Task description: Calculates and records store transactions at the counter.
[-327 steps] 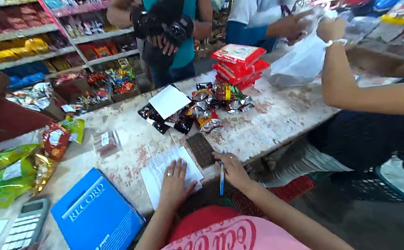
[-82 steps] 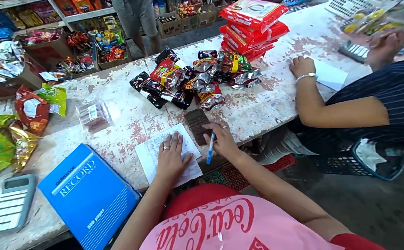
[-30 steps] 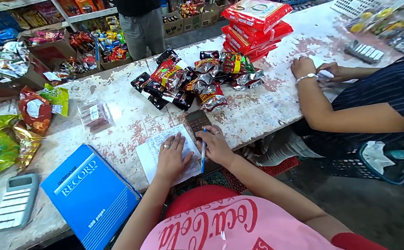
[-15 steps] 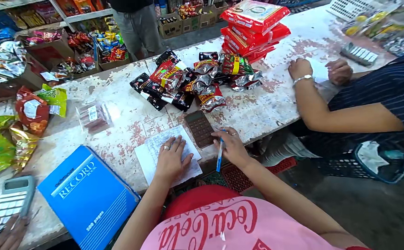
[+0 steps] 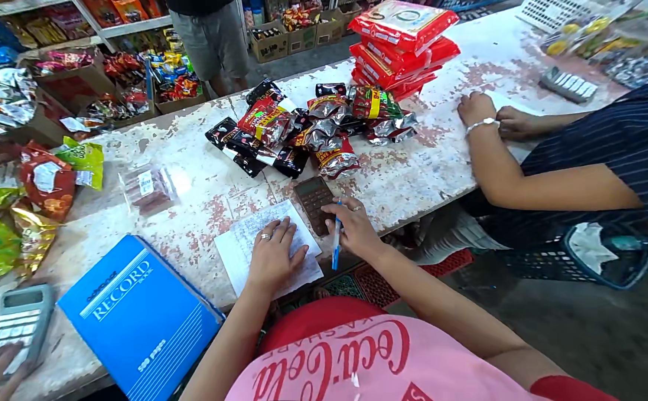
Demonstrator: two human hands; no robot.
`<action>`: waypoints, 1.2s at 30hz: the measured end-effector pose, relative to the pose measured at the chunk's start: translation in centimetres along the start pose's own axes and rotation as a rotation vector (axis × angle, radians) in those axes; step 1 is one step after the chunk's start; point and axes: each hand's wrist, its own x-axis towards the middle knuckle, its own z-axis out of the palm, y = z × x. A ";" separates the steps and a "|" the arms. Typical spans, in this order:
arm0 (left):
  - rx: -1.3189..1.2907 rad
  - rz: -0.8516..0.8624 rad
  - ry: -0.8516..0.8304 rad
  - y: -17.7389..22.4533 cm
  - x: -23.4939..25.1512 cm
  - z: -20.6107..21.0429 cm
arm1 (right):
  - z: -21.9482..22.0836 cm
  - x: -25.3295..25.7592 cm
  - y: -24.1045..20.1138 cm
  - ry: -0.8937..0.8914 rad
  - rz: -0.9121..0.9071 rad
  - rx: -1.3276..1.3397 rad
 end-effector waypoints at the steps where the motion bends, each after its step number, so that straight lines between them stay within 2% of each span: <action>1: 0.000 0.001 0.001 0.0 0.0 0.0 | 0.1 0.6 0.1 0.007 0.019 -0.009; 5: 0.005 -0.003 -0.007 0.0 0.0 0.0 | 0.5 1.4 -0.2 0.000 0.038 -0.013; 10: -0.022 0.007 -0.012 0.1 -0.1 0.0 | 0.3 -0.4 -0.5 -0.075 0.020 0.004; 14: -0.028 0.023 0.016 0.1 -0.4 0.0 | -1.1 -1.8 0.7 0.045 0.052 -0.016; 19: -0.009 0.022 0.020 0.3 -0.3 0.0 | -1.3 -3.4 1.8 0.008 0.047 -0.043; 24: -0.003 -0.045 -0.107 1.2 -0.7 -0.5 | -1.8 -2.3 0.5 -0.029 0.109 0.010; 28: 0.029 -0.004 -0.046 0.7 -1.5 0.2 | -1.3 -1.5 -0.2 -0.039 0.094 0.006; 32: 0.049 0.014 -0.033 0.5 -1.8 0.5 | -0.5 0.0 -0.9 -0.011 0.041 -0.013; 36: 0.069 0.019 -0.036 0.5 -1.9 0.6 | 0.3 0.5 -1.8 -0.056 0.032 -0.038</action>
